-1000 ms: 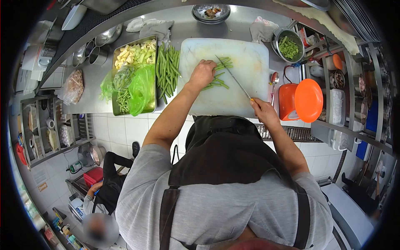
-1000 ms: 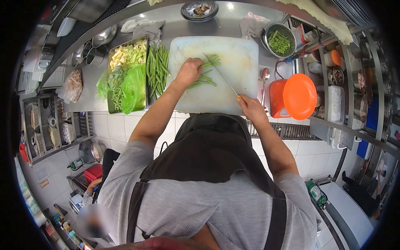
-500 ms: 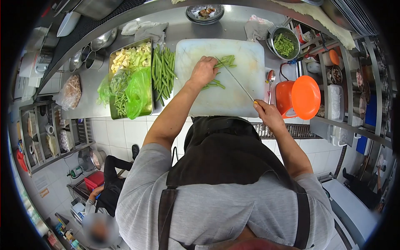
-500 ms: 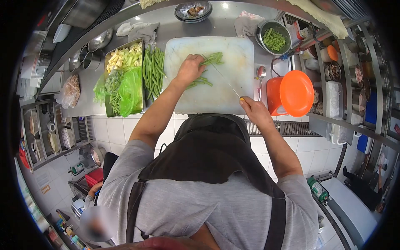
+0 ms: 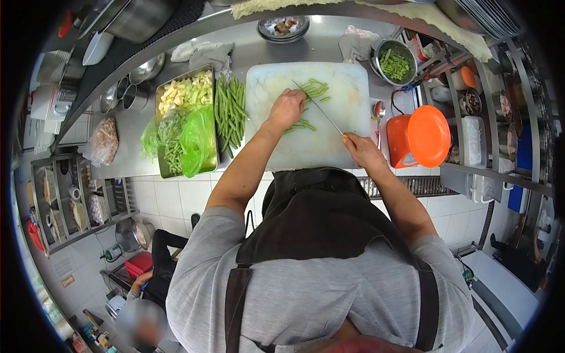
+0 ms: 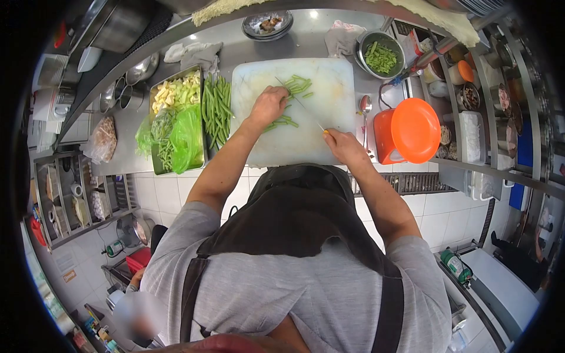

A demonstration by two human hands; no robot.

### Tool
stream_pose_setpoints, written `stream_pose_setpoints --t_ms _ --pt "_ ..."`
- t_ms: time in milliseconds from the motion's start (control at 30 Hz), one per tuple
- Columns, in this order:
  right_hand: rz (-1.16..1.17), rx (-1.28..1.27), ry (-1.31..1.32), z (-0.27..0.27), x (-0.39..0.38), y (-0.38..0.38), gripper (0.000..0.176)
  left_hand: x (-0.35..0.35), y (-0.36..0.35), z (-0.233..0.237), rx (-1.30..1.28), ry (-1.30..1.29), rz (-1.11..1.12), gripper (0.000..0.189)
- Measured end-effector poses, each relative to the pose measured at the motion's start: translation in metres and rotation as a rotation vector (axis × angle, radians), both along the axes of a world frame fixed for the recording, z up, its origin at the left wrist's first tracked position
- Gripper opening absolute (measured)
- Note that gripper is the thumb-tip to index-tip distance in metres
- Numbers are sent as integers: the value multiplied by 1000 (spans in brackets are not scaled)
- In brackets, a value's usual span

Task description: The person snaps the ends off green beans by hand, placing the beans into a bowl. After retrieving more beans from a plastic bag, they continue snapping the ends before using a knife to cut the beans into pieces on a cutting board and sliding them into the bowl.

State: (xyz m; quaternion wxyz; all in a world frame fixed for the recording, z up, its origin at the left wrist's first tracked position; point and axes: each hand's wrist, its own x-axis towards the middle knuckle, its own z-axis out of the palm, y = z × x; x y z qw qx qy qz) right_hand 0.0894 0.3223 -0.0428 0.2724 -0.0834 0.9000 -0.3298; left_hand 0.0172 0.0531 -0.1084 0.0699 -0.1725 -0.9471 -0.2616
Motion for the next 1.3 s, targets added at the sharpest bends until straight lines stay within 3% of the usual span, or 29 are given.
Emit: stream_pose_setpoints --t_ms 167,233,300,367,433,500,533,633,767,867,967,1167,1233,1300 --pt "-123 -53 9 2 11 24 37 27 -30 18 71 -87 -48 18" --pt "-209 -45 114 -9 11 35 37 45 -43 21 212 55 103 22" --pt "-183 29 141 -9 5 36 37 61 -50 5 208 49 140 27" --pt "-79 70 285 -26 5 37 39 82 -44 -15 204 159 349 33" --pt "-33 70 281 -29 8 29 41 89 -28 -29 229 104 331 41" --pt "14 75 275 -22 14 17 42 86 -5 -34 78 161 395 48" --pt "41 53 215 -12 17 11 43 77 1 -38 151 143 423 52" --pt "97 -1 148 -14 28 8 44 44 12 -35 220 216 434 51" --pt "-23 -116 11 -29 47 16 43 27 15 -32 149 153 344 48" --pt "-351 -364 -255 -31 65 17 48 29 16 -34 85 92 180 46" --pt "-359 -352 -312 -37 74 14 55 44 21 -30 135 109 106 47" --pt "-277 -334 -325 -46 69 -24 61 55 47 -18 123 240 303 38" --pt "-250 -360 -362 -42 67 -44 61 53 45 -31 324 211 491 32" --pt "-244 -403 -351 -45 68 -62 61 52 40 -33 325 240 545 27"
